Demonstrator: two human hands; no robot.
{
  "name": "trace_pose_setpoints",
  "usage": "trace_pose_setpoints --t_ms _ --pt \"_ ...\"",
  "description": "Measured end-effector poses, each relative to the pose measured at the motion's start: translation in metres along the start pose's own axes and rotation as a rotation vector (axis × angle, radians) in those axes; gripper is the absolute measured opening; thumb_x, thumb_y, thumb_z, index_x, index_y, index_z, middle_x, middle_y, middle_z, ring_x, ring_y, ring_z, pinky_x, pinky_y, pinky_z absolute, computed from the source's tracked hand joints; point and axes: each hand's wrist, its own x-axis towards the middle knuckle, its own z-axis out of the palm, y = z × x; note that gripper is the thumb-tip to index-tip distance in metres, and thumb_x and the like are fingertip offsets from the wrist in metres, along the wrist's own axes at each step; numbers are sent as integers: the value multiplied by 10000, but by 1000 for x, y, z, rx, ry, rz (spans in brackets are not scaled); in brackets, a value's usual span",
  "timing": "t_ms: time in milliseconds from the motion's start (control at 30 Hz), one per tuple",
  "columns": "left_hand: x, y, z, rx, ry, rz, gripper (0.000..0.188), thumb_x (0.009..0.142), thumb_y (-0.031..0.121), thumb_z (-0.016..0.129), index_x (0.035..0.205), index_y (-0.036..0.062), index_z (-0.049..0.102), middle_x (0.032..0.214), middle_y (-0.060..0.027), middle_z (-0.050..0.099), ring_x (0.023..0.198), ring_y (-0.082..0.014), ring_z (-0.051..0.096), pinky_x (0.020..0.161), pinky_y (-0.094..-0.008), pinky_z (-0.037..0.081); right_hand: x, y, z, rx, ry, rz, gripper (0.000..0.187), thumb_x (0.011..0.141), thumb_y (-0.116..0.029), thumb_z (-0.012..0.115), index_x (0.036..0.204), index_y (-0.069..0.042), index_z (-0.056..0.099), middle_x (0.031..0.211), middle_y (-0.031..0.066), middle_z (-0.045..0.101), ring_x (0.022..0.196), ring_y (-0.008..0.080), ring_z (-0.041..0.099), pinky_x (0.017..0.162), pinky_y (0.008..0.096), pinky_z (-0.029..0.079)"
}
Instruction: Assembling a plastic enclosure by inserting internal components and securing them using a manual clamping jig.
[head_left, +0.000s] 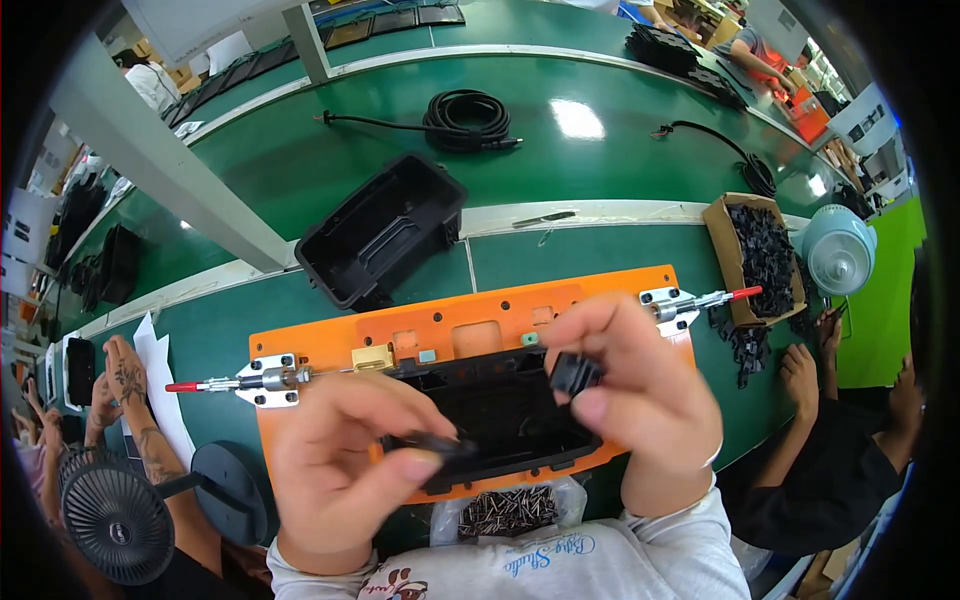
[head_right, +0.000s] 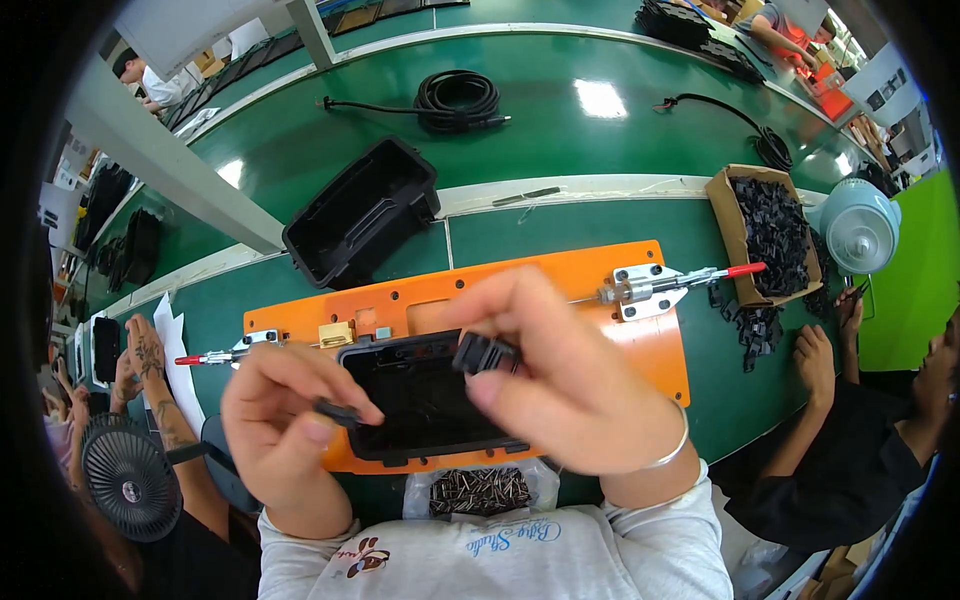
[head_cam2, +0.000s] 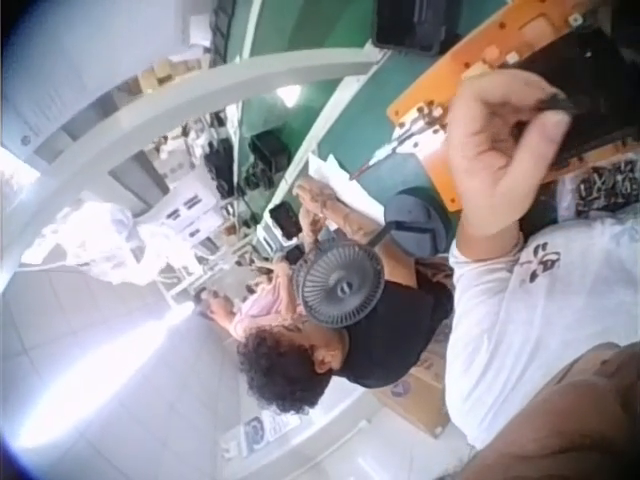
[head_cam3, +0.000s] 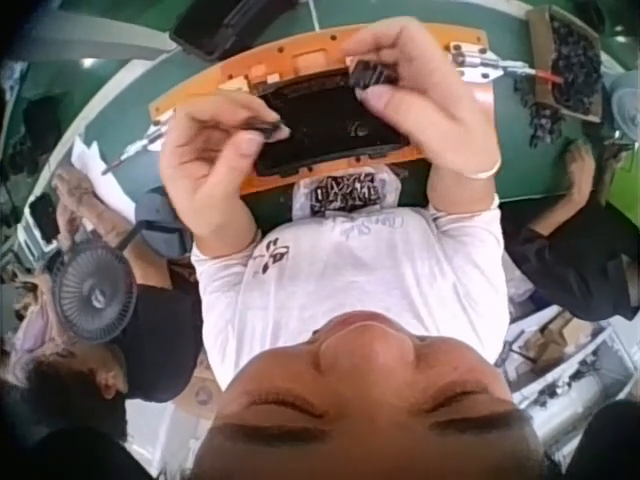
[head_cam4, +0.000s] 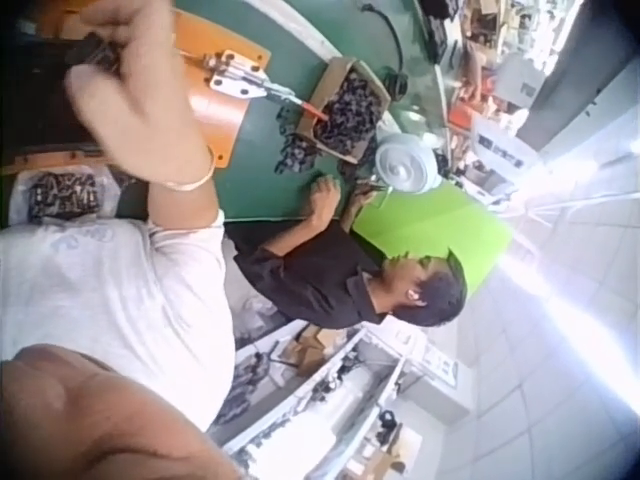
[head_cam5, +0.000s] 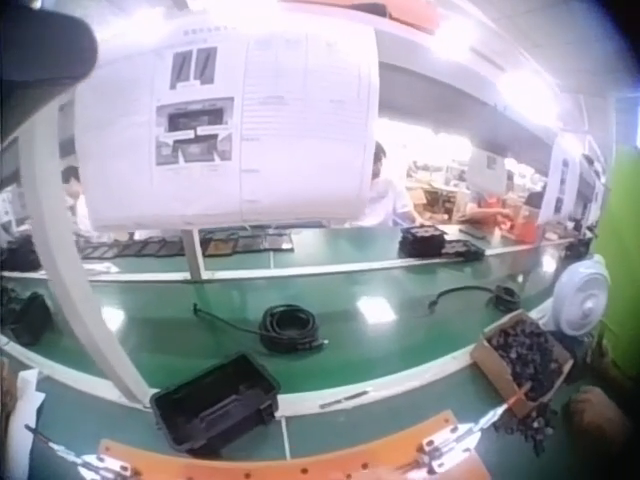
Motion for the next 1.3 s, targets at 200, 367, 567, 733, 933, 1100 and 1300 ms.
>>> trace_pose_setpoints --t_ms 200,367,567,733,933,1100,1300 --pt "7 2 -4 -16 90 15 328 846 181 706 931 4 443 804 -191 622 631 -251 655 597 -329 571 9 9 -22 273 -112 7 399 871 70 484 1268 45 448 1117 119 590 876 95 562 744 204 472" --pt "6 -3 -1 51 101 -50 319 841 135 702 981 -17 459 826 -159 616 639 -218 658 599 -315 579 11 10 -13 283 -18 -99 453 886 76 488 1336 56 440 1122 158 600 893 124 597 696 227 505" --pt "4 -9 -5 111 115 -64 267 844 30 651 1052 -47 502 909 -133 598 773 -180 651 650 -281 577 9 7 -11 431 292 -47 547 790 29 601 1310 100 446 1005 239 588 711 191 592 581 267 499" --pt "-1 -13 -5 386 225 91 305 868 160 664 1043 -19 491 807 -135 597 682 -185 624 564 -250 525 11 0 -13 276 385 -147 573 824 -97 670 1306 115 446 878 163 565 625 134 546 520 230 461" --pt "-1 -20 0 470 277 113 292 864 171 671 1006 -10 491 726 -127 568 633 -179 582 639 -258 482 6 7 -16 -166 330 -207 591 986 -395 511 1132 178 510 587 127 548 370 108 485 357 188 380" --pt "0 -19 -2 484 206 136 293 856 188 666 999 -5 497 732 -126 561 608 -189 565 698 -321 482 12 13 -18 -145 288 -152 519 1026 -395 394 864 85 509 575 179 561 349 148 494 337 208 391" --pt "2 -18 -5 517 173 164 279 867 183 645 1018 -4 502 745 -137 557 616 -189 566 690 -325 493 17 21 -17 70 280 -302 410 1042 -354 358 930 33 434 700 206 583 379 192 523 356 252 435"
